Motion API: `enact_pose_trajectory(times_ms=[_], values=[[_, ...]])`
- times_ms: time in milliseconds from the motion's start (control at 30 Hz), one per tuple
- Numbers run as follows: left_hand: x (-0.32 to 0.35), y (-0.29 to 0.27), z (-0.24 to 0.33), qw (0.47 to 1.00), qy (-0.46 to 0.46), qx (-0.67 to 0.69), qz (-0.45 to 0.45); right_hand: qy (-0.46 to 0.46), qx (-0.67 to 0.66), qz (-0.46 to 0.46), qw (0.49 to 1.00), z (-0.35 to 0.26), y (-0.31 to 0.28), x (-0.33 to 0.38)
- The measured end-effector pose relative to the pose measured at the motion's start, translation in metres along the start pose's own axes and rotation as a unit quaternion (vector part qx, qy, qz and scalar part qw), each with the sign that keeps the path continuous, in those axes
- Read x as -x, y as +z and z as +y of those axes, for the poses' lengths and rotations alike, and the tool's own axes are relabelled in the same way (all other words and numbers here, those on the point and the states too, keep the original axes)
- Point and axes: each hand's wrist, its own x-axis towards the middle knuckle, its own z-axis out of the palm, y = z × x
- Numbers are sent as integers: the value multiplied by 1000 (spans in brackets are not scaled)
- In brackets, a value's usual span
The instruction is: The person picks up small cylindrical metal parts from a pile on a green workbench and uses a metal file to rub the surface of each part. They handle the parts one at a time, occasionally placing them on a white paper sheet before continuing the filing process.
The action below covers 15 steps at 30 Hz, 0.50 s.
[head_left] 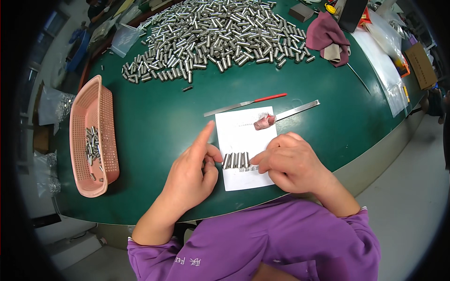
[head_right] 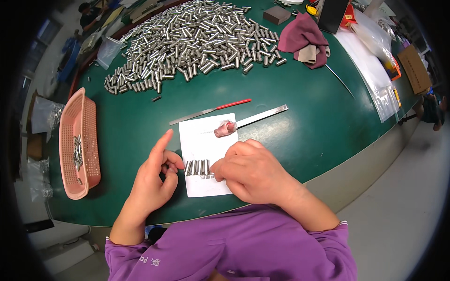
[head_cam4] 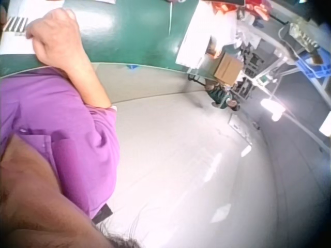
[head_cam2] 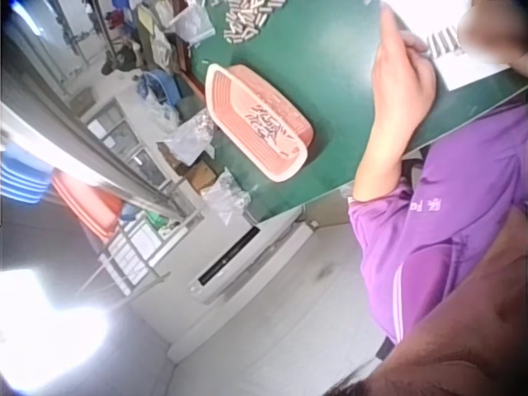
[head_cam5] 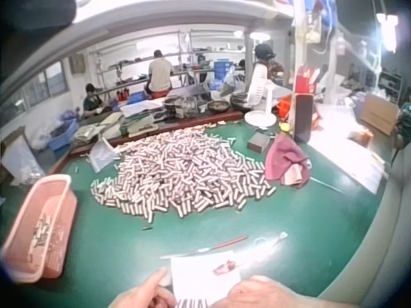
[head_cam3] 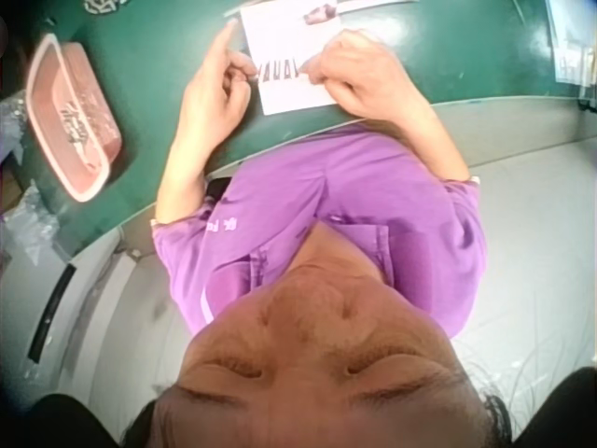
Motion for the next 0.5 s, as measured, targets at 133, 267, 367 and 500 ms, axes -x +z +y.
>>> enact_pose_trajectory(times_ms=[133,267,367,500], values=[[0,-1,-1,1000,-6,1,2,-13,-13,0,1000,1,2,1],[0,0,-1,1000,-7,-3,4,10,10,8,1000,0,-1,1],[0,1,2,1000,-12,11,-3,32,46,32,998,-2,-2,-2],[1,5,3,1000,-3,16,-8,57,66,30,996,-5,-1,-2]])
